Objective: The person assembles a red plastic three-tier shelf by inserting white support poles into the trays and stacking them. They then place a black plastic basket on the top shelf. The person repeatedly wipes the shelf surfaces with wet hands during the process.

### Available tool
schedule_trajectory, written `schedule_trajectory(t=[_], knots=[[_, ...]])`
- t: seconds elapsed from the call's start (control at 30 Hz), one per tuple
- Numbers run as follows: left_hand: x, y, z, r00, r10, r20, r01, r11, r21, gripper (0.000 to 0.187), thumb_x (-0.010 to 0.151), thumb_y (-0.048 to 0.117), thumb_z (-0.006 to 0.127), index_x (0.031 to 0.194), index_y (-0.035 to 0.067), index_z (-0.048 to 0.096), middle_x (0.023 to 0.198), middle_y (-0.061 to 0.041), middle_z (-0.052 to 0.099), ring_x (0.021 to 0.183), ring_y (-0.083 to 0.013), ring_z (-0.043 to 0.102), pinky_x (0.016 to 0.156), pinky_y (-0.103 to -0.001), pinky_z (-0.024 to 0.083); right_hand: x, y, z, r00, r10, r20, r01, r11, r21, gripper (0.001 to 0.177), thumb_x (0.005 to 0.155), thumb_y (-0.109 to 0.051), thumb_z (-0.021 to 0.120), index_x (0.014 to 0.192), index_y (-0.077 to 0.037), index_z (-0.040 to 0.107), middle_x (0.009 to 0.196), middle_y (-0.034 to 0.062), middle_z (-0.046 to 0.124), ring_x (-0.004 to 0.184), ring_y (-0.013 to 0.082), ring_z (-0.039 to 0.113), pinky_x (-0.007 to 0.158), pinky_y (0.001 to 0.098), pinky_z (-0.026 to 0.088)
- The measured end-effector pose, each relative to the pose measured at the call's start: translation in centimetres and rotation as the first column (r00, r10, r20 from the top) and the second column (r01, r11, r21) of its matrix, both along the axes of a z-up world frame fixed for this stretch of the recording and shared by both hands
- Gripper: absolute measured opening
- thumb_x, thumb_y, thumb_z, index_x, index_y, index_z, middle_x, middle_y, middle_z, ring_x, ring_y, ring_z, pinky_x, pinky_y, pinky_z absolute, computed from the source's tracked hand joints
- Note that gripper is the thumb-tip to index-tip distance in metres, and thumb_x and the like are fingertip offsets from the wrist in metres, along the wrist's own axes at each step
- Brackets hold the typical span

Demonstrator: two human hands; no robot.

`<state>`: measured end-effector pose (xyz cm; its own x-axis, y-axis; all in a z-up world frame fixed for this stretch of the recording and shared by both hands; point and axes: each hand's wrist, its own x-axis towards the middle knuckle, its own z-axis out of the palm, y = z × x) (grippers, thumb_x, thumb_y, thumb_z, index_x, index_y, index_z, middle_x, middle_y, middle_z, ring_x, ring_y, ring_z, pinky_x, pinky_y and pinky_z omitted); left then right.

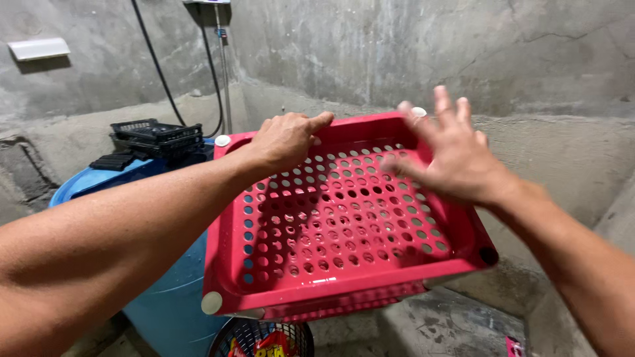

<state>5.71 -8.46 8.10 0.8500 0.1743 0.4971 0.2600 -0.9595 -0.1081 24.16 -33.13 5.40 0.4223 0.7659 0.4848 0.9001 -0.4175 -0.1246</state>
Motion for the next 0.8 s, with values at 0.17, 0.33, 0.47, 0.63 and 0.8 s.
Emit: schedule_trajectory(t=[0.17, 0.33, 0.47, 0.63, 0.8], knots=[[0.7, 0.5, 0.7, 1.000, 0.014, -0.003, -0.014, 1.000, 0.000, 0.041, 0.098, 0.025, 0.062, 0.138, 0.027, 0.055, 0.107, -0.016, 0.072, 0.099, -0.0423, 0.068, 0.076, -0.056, 0.052, -1.0, -0.4, 0.0, 0.996, -0.006, -0.085, 0.012, 0.997, 0.076, 0.135, 0.070, -0.072, 0.077, 0.163, -0.014, 0.000, 0.159, 0.0396, -0.003, 0.146, 0.0563, 0.003, 0.109, 0.0656, 0.024], [1.2, 0.9, 0.8, 0.998, 0.057, -0.030, -0.057, 0.998, 0.002, 0.043, 0.100, 0.030, 0.061, 0.142, 0.029, 0.053, 0.106, -0.015, 0.071, 0.098, -0.0419, 0.068, 0.075, -0.056, 0.052, 0.1, 0.2, 0.6, 0.717, -0.084, -0.692, 0.183, 0.981, 0.071, 0.096, 0.091, -0.044, 0.067, 0.161, -0.007, 0.013, 0.145, 0.0288, 0.057, 0.124, 0.0337, 0.063, 0.100, 0.0454, 0.054], [1.0, 0.8, 0.8, 0.998, 0.063, -0.017, -0.062, 0.995, 0.073, 0.057, 0.098, 0.030, 0.062, 0.152, 0.030, 0.044, 0.111, -0.012, 0.070, 0.103, -0.0370, 0.067, 0.075, -0.057, 0.050, -0.4, 1.0, 0.4, 0.705, 0.083, -0.704, 0.115, 0.966, 0.230, 0.086, 0.097, -0.021, 0.059, 0.166, -0.020, 0.008, 0.141, 0.0169, 0.062, 0.112, 0.0218, 0.065, 0.093, 0.0370, 0.054], [-1.4, 0.5, 1.9, 0.983, 0.177, 0.040, -0.181, 0.972, 0.150, 0.075, 0.091, 0.043, 0.066, 0.156, 0.029, 0.032, 0.135, -0.009, 0.061, 0.120, -0.0344, 0.058, 0.090, -0.066, 0.042, -1.0, 1.2, 0.9, 0.761, 0.090, -0.643, 0.103, 0.961, 0.256, 0.079, 0.098, -0.014, 0.060, 0.165, -0.022, 0.020, 0.134, 0.0127, 0.067, 0.108, 0.0184, 0.065, 0.091, 0.0337, 0.052], [-7.3, 0.6, 1.2, 0.842, 0.538, 0.027, -0.538, 0.843, -0.014, 0.098, 0.086, 0.063, 0.070, 0.159, 0.019, 0.021, 0.151, -0.023, 0.041, 0.127, -0.0563, 0.042, 0.089, -0.073, 0.040, -0.9, 1.1, 0.9, 0.695, 0.110, -0.710, 0.146, 0.946, 0.290, 0.080, 0.098, -0.012, 0.059, 0.166, -0.024, 0.020, 0.132, 0.0124, 0.070, 0.102, 0.0182, 0.066, 0.086, 0.0338, 0.054]])
